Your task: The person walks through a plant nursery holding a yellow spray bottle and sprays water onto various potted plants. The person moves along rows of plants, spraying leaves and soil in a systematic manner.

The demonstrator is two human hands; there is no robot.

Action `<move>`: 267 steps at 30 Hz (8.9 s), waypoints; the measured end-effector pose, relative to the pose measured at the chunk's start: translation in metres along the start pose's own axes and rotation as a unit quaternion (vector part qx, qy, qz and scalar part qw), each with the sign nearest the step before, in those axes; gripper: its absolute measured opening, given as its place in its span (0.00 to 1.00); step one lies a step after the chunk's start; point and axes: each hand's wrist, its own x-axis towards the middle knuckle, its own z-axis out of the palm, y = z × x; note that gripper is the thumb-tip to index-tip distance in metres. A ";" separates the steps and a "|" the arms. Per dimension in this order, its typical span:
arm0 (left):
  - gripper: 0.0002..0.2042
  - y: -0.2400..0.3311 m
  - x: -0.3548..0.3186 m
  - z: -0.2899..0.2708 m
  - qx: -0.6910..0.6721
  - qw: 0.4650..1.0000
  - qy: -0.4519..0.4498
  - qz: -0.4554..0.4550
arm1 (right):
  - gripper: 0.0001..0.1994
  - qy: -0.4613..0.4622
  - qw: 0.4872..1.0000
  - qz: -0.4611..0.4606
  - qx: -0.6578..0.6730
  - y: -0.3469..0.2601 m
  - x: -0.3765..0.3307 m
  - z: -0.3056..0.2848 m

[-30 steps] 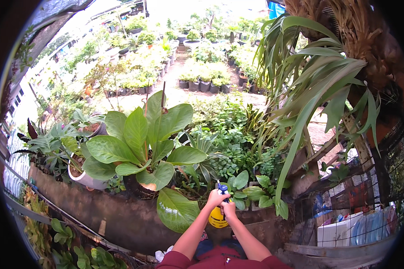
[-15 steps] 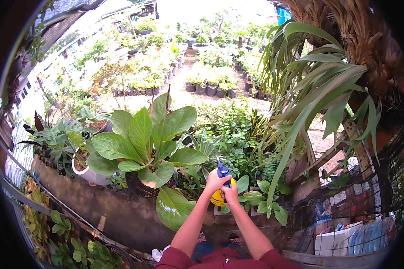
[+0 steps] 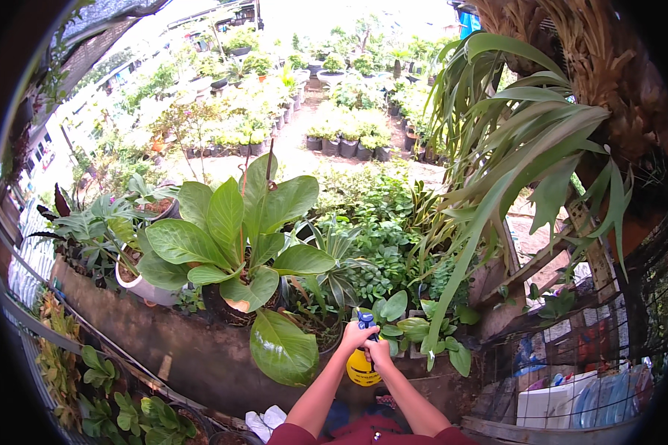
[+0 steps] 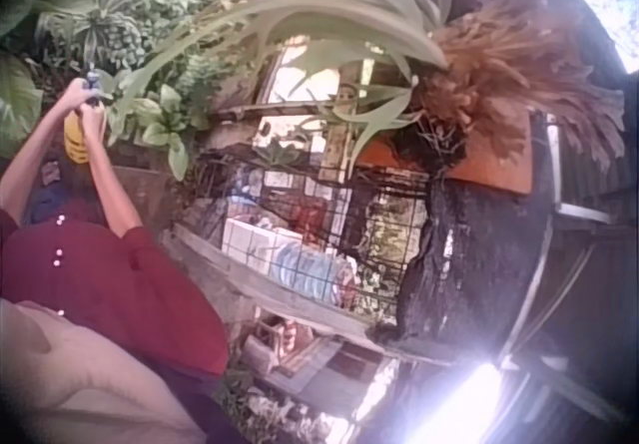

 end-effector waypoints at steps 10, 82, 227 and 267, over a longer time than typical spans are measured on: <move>0.17 0.091 0.016 -0.019 0.036 0.991 0.046 0.121 | 0.12 -0.033 0.994 -0.102 -0.008 -0.063 0.020 0.012; 0.39 0.099 -0.182 -0.213 -0.012 0.907 0.219 0.360 | 0.06 -0.312 0.911 -0.258 -0.074 -0.128 -0.133 0.193; 0.08 0.080 -0.210 -0.233 -0.329 0.824 0.392 0.244 | 0.16 -0.225 0.597 -0.608 -0.472 -0.181 -0.170 0.364; 0.09 0.053 -0.254 -0.056 -0.169 0.798 0.550 0.177 | 0.14 -0.330 0.680 -0.582 -0.299 -0.183 -0.219 0.193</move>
